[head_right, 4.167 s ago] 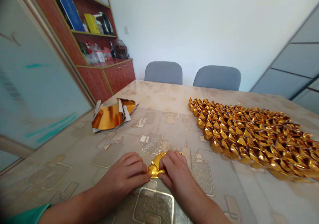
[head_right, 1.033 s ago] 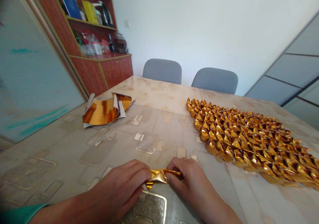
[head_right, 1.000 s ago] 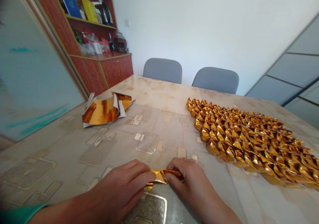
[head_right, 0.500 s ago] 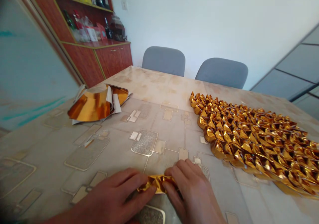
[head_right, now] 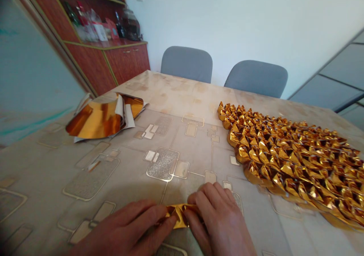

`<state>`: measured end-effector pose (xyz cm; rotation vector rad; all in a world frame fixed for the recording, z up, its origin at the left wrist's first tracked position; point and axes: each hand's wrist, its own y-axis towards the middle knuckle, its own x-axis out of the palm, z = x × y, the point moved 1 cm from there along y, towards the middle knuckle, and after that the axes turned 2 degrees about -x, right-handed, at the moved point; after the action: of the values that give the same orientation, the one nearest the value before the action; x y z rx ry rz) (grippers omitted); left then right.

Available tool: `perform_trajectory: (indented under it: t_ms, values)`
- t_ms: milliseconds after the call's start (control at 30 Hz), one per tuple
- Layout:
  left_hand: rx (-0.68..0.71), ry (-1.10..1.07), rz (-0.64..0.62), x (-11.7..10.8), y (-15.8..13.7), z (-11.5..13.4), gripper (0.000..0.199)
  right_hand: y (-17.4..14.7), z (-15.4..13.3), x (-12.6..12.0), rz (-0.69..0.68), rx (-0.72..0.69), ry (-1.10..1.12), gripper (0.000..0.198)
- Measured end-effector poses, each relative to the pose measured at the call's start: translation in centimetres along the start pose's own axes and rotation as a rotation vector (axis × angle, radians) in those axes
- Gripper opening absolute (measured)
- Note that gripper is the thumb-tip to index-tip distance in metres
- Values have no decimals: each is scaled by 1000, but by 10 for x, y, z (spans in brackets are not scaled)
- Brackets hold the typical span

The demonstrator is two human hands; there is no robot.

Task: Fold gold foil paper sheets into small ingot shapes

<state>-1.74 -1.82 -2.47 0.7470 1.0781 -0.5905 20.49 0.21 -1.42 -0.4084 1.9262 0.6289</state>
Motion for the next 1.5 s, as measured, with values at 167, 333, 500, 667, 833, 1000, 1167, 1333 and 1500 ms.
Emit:
perform_trajectory:
  t_ms: [167,333,500,667,833,1000,1167,1333,1500]
  values:
    - [8,4,-3,1,-1,0,35,0,0,1,18,-14,-60,8]
    - [17,74,-35,4,-3,0,36,1,-4,1,54,-17,-131,10]
    - [61,115,-43,4,-4,0,49,1,-7,1,154,-12,-213,16]
    - [68,91,-30,4,-2,-2,48,0,-4,7,90,-16,-198,17]
    - [71,108,-73,-4,3,2,49,0,-3,11,12,-2,-206,13]
    - [91,153,-95,-13,6,4,54,0,-5,12,29,-11,-289,13]
    - [131,128,-82,-20,2,-2,56,0,-9,11,104,6,-270,12]
    - [153,85,-101,-27,1,-6,57,0,-12,11,122,18,-271,14]
    - [133,98,-145,-29,4,-3,58,-3,-11,9,102,35,-222,14]
